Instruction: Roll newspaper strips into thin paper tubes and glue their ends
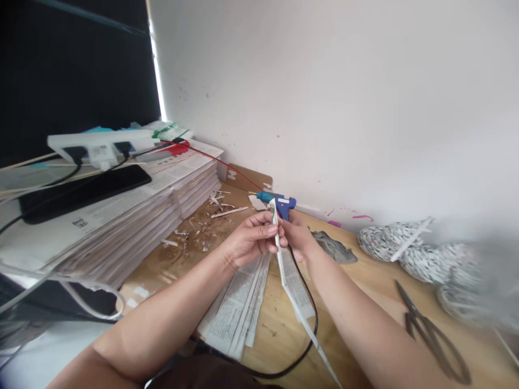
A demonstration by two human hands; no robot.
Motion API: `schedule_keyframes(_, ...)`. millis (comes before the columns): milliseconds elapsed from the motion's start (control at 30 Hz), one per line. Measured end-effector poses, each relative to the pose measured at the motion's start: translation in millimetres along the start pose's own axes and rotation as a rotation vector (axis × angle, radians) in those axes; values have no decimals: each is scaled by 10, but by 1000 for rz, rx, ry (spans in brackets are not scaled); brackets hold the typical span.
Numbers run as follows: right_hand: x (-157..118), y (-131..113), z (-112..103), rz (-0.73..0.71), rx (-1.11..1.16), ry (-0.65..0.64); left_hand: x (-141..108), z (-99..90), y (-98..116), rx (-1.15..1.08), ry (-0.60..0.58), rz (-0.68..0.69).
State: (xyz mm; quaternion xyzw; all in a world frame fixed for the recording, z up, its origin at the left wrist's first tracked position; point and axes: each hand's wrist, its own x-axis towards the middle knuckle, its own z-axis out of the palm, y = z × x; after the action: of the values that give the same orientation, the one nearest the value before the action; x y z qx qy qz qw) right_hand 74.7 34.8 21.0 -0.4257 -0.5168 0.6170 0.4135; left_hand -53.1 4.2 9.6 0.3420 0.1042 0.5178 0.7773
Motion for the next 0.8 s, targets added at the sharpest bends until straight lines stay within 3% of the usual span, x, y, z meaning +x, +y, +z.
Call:
schedule_keyframes(167,-141,-230,-364,-15,113,44,84,-44,-15,5,267,35)
schedule_keyframes(267,-265,-292,-501,-57,152,9,142,-104,-45,25,472,87)
schedule_keyframes(333,-338,-286,-539,-63,139,-39,165,-132,-69,45,547,132)
schedule_keyframes(433,-420,-238,-541,-32,85,-98,172,-139,-95,84,577,180)
schedule_keyframes(800,-448,-96,-487,-50,-141,4,168,-106,-90,57,589,196)
